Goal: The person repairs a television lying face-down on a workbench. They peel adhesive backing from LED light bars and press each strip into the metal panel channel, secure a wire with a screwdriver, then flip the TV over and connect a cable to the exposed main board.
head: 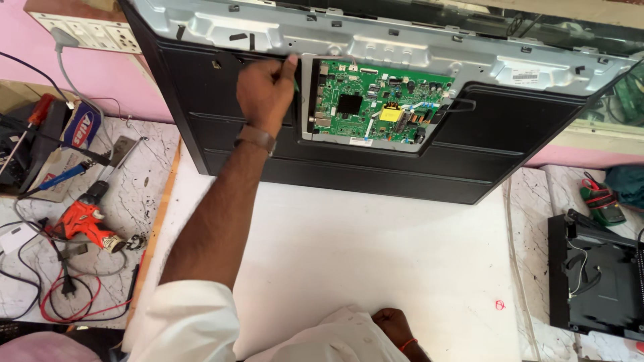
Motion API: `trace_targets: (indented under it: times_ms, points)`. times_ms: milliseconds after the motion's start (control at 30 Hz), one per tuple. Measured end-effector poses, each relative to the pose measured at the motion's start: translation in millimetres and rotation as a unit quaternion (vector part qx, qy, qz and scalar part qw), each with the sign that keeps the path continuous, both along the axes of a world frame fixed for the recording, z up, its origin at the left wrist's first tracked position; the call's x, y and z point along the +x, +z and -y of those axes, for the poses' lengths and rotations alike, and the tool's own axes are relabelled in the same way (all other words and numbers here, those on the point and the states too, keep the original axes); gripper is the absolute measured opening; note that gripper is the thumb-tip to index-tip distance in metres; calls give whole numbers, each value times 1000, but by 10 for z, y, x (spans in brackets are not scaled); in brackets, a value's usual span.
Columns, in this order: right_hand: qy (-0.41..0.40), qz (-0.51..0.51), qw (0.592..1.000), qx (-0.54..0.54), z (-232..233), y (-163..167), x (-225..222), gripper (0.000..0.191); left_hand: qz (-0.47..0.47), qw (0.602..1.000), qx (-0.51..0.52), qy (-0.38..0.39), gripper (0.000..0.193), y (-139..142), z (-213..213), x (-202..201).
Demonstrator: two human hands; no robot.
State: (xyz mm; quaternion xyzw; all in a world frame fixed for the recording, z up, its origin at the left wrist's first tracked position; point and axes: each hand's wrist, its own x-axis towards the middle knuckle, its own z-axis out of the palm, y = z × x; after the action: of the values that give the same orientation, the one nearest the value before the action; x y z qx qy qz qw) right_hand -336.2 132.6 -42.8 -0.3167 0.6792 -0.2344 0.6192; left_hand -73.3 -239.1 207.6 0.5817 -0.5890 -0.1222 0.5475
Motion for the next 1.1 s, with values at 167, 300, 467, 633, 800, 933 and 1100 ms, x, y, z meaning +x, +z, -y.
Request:
trace_targets:
  times_ms: [167,300,467,633,800,933,1100]
  points:
    - [10,-18,1000,-7,20,-24,3,8,-79,995,51,-43,47,-277,-137,-156]
    - [1,-15,1000,10,22,-36,3,7,-51,996,51,-56,49,-397,-189,-218]
    - [7,-4,1000,14,43,-44,-17,8,157,980,-120,-26,38,-432,-205,-107]
    - [6,-5,1000,8,64,-42,-8,9,145,986,-79,-31,43,-452,-172,-41]
    - [-4,2,999,35,85,-17,4,6,68,988,-97,-99,27,-488,-228,-37]
    - [-9,15,999,39,95,6,11,8,1,988,-110,-110,27,-499,-292,-57]
    - [3,-24,998,65,67,14,4,11,12,996,-68,-62,34,-498,-287,-56]
